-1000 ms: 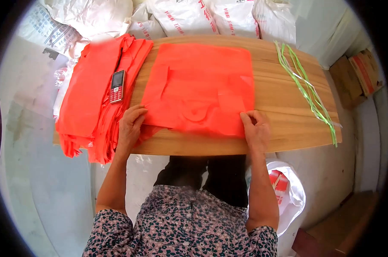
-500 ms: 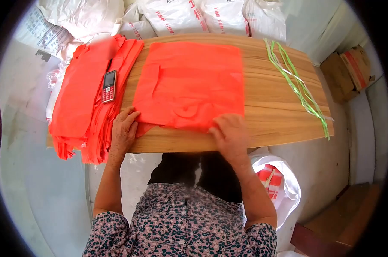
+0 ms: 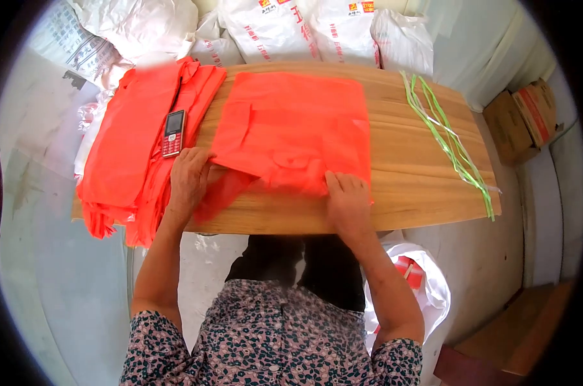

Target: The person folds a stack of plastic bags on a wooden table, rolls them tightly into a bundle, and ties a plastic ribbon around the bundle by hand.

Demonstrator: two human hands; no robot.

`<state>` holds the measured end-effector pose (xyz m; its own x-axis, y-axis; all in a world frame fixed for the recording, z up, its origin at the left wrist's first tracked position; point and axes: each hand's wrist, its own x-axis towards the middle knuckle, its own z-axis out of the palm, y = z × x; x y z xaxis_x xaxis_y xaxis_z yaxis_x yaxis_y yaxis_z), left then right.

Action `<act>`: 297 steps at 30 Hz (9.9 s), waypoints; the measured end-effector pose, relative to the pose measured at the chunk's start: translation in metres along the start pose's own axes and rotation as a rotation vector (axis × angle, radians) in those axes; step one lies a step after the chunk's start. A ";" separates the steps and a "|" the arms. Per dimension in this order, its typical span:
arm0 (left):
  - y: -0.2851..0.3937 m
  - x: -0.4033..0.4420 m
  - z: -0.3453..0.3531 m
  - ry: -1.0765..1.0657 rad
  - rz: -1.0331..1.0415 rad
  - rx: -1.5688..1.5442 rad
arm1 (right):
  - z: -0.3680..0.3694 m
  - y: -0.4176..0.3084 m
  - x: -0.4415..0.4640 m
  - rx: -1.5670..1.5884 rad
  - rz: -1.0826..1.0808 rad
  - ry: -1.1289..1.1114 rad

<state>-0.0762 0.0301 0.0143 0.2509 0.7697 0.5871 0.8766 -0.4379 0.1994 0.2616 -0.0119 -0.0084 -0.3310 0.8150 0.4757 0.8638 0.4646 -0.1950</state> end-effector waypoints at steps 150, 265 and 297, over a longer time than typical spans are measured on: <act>0.095 0.023 0.023 -0.504 -0.165 -0.651 | -0.057 0.000 0.014 0.469 -0.102 -0.042; 0.022 -0.017 0.027 -0.099 -0.466 0.072 | 0.027 -0.027 0.014 0.153 -0.026 0.047; 0.022 -0.024 0.036 0.048 -0.455 -0.042 | 0.054 -0.075 0.069 0.196 -0.064 0.320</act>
<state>-0.0484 0.0191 -0.0238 -0.1755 0.8663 0.4677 0.8756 -0.0798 0.4764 0.1535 0.0283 -0.0075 -0.2196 0.6469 0.7303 0.7457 0.5940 -0.3019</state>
